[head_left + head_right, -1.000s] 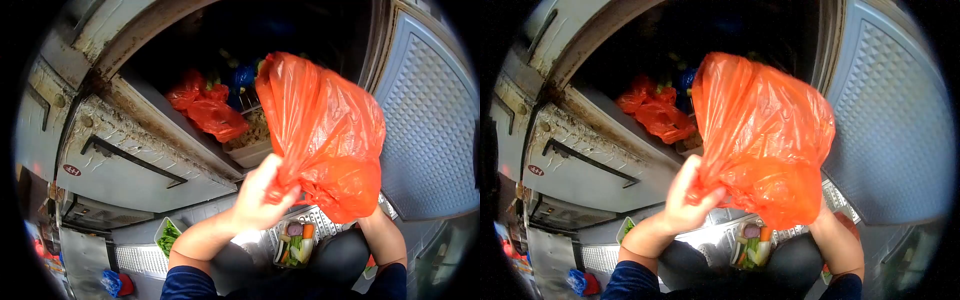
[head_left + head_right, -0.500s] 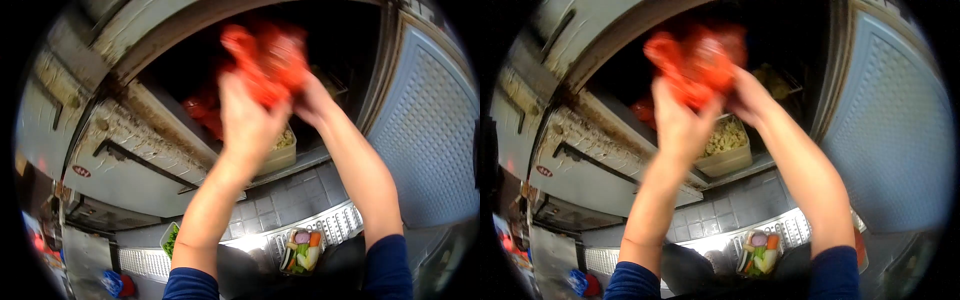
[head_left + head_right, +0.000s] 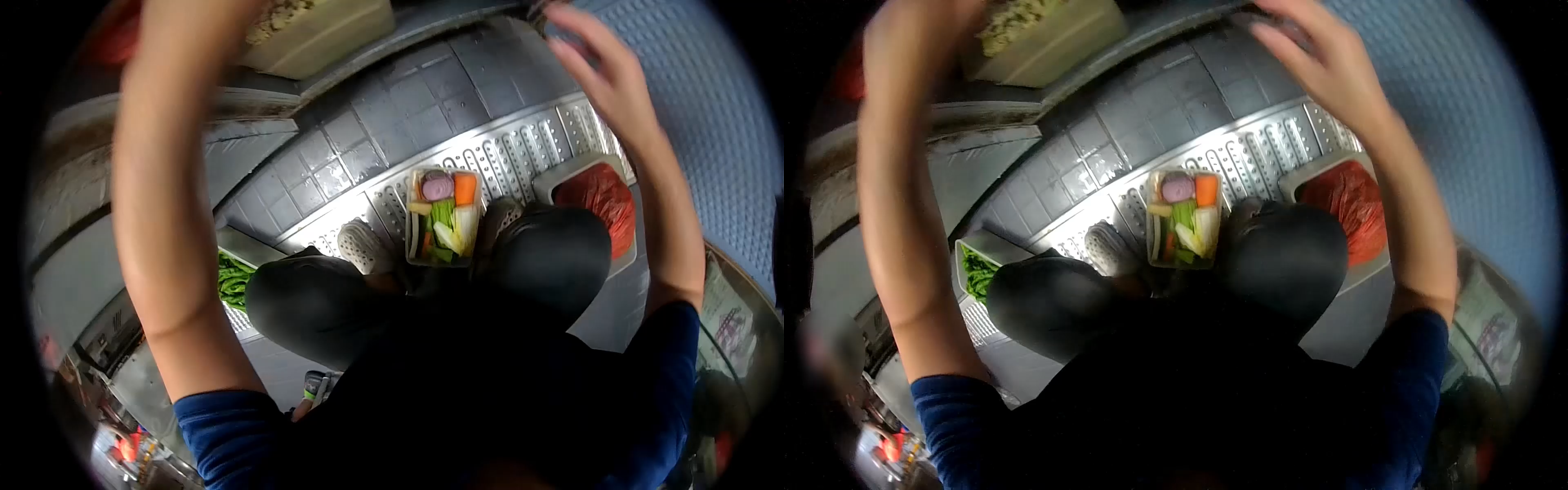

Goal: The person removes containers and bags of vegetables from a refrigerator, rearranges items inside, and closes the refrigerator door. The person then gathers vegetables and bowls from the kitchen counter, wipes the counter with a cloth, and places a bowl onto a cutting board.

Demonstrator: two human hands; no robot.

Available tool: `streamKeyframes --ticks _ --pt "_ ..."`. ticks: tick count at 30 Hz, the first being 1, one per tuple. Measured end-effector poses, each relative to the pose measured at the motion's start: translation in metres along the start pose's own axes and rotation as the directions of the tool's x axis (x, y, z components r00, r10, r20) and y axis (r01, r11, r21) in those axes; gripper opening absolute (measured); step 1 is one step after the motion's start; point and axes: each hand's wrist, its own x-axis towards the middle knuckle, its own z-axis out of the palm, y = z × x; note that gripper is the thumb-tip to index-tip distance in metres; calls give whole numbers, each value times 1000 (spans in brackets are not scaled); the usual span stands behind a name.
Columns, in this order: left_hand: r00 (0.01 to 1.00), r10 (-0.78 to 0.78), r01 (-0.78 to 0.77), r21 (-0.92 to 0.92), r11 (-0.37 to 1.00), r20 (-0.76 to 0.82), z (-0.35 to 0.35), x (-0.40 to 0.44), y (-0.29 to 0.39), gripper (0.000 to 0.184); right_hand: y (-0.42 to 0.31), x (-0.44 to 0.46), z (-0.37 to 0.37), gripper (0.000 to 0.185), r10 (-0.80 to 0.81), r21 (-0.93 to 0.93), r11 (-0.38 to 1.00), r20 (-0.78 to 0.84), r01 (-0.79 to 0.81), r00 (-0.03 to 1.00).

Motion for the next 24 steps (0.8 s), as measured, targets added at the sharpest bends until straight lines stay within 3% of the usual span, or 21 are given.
streamKeyframes --ticks 1,3,4,5,6,7,9,12,13,14,15,17,19,22,24 --pt "994 47 -24 -217 976 101 -5 -31 39 36 28 -49 -2 33 227 -30 974 42 -226 973" --pt "945 200 0 -611 792 259 -15 -104 113 18 66 -151 0 35 477 -193 866 50 -460 877" --pt "805 251 223 -666 712 538 -17 -137 136 17 70 -193 6 35 573 -86 818 34 -569 818" --pt "552 340 420 -606 676 761 -9 -164 148 40 71 -220 2 35 404 -371 860 76 -350 912" --pt "183 395 530 -428 732 900 3 -188 159 42 74 -254 6 40 507 -399 805 81 -439 858" --pt "26 463 579 -391 716 886 21 -221 169 44 72 -269 10 43 488 -463 787 65 -407 870" --pt "-66 483 644 -333 689 873 49 -273 192 49 66 -294 14 49 449 -586 734 38 -344 893" --pt "134 409 724 -371 581 903 68 -301 231 37 57 -329 18 59 539 -552 626 -205 -551 817" --pt "-219 520 877 -66 476 826 81 -279 238 36 50 -338 20 61 553 -520 585 -305 -622 775" --pt "-313 541 940 170 297 781 89 -285 254 38 49 -356 22 63 589 -533 521 -341 -666 733" --pt "-321 532 946 239 219 784 99 -290 266 34 55 -377 23 66 605 -533 468 -389 -705 695" --pt "-37 525 871 -230 433 851 113 -295 294 28 59 -409 29 68 607 -476 499 -405 -724 684" --pt "68 568 736 -426 526 820 124 -299 314 26 41 -405 35 70 597 -447 546 -384 -708 704" --pt "204 639 616 -604 505 742 140 -322 330 18 32 -384 38 72 574 -449 573 -376 -685 727" --pt "72 663 681 -522 513 746 136 -311 323 14 36 -366 38 71 525 -442 617 -385 -652 759"
